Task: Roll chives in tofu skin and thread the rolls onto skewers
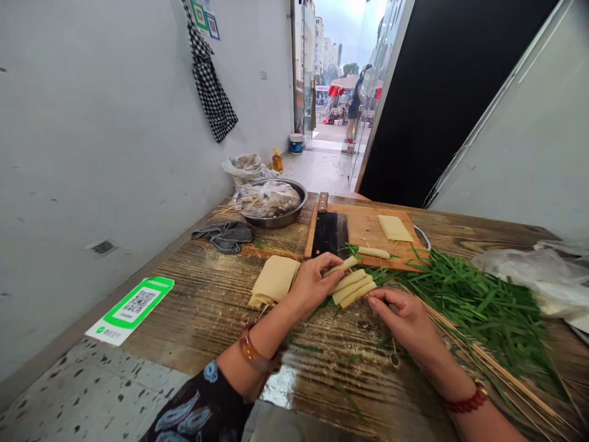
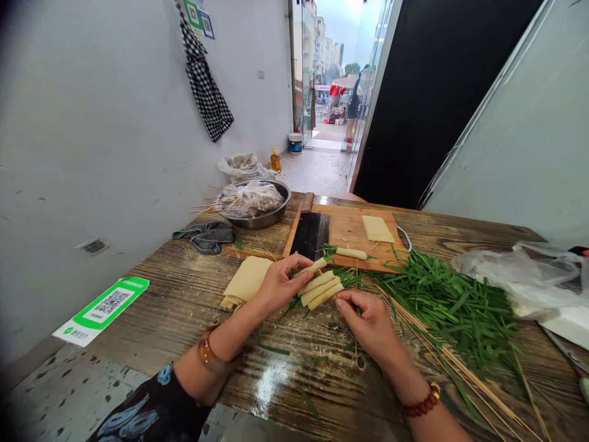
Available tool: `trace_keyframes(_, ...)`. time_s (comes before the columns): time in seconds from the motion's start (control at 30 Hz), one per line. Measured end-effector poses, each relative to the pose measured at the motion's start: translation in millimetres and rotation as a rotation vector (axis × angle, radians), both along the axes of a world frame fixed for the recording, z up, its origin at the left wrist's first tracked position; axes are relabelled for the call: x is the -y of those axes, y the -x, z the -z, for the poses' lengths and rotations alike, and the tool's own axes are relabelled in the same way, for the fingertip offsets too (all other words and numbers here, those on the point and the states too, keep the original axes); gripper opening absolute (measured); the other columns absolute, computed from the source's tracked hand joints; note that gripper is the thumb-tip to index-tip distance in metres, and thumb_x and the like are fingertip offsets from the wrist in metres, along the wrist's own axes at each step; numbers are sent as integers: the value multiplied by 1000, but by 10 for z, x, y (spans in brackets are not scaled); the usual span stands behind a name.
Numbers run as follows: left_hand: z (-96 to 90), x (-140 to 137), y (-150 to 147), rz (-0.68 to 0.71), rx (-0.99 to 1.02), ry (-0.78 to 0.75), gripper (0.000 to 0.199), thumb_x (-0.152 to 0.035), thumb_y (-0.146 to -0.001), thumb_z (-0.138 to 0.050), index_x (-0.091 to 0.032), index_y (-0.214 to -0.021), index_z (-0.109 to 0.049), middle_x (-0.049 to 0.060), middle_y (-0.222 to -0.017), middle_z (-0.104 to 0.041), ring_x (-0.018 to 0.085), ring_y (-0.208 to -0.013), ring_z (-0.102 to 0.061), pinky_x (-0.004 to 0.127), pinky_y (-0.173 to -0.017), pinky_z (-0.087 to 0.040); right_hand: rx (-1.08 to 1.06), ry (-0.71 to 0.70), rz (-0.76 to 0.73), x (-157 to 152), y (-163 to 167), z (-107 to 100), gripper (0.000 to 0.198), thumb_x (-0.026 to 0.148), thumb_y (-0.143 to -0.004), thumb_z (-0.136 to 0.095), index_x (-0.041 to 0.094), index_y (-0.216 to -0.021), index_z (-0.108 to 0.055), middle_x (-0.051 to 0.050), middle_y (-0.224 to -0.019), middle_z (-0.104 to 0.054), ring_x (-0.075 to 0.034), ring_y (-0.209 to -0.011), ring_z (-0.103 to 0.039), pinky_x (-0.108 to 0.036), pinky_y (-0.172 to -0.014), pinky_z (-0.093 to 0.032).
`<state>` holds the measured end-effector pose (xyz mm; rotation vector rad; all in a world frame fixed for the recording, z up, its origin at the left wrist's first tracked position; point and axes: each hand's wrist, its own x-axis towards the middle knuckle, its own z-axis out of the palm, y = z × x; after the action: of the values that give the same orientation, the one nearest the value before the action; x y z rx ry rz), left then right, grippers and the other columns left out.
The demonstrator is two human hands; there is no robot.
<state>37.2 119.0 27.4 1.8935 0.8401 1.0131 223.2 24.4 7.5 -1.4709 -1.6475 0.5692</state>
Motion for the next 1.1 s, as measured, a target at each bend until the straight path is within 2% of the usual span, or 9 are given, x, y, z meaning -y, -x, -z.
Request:
trace_keyframes(0.27, -2, 23, -18, 48, 20, 58, 10, -22, -79, -60, -16, -83, -67, 1, -79, -67, 14, -75, -59, 23, -70, -45, -15, 24, -5, -12, 13, -15, 26, 36, -86, -51, 19, -71, -65, -1, -65, -63, -17, -62, -57, -26, -62, -44)
trace_keyframes(0.5, 4, 32, -18, 145, 36, 135, 17, -30, -79, -61, -14, -85, -66, 3, -83, -66, 15, -79, -58, 25, -73, -43, 49, -9, 7, -23, -18, 34, 27, 34, -87, -50, 19, -72, -65, -2, -64, -65, -17, -62, -58, -28, -62, -44)
trace_keyframes(0.63, 40, -9, -15, 177, 120, 320, 28, -39, -75, -66, -12, -85, -63, 3, -79, -64, 13, -72, -56, 24, -68, -42, 143, -107, 41, -31, -50, 52, 24, 33, -88, -51, 20, -78, -69, -3, -67, -68, -18, -66, -60, -30, -68, -45)
trace_keyframes(0.73, 41, -44, 3, 214, 194, 497, 45, -47, -73, -69, -12, -101, -61, 5, -87, -65, 13, -76, -56, 24, -72, -42, 152, -142, 26, -25, -47, 13, 24, 32, -88, -52, 20, -78, -69, -2, -64, -67, -18, -64, -60, -30, -66, -44)
trace_keyframes(0.8, 33, -55, 17, 300, 202, 551, 51, -50, -73, -68, -13, -107, -61, 5, -92, -65, 14, -80, -56, 24, -73, -41, 162, -151, -12, -18, -41, -17, 23, 30, -89, -52, 20, -78, -68, -1, -64, -66, -17, -63, -59, -29, -66, -44)
trace_keyframes(0.93, 32, -37, 29, 467, 88, 557, 46, -56, -74, -65, -11, -86, -64, -1, -71, -58, 9, -63, -46, 19, -56, -33, 199, -173, -66, -11, -60, -19, 20, 27, -90, -52, 20, -80, -68, 0, -66, -67, -16, -64, -59, -30, -69, -42)
trace_keyframes(1.0, 39, -16, 23, 462, 73, 578, 47, -57, -72, -66, -11, -80, -62, -3, -65, -53, 7, -57, -41, 18, -52, -28, 246, -200, -82, -15, -95, 7, 19, 27, -90, -52, 22, -83, -68, 0, -72, -70, -16, -67, -60, -32, -73, -41)
trace_keyframes(1.1, 44, 8, 10, 419, 131, 657, 48, -55, -69, -70, -10, -84, -63, -1, -70, -58, 8, -59, -46, 18, -54, -32, 354, -239, -106, -22, -155, 41, 16, 29, -91, -54, 24, -89, -69, 0, -84, -73, -15, -73, -63, -36, -84, -37)
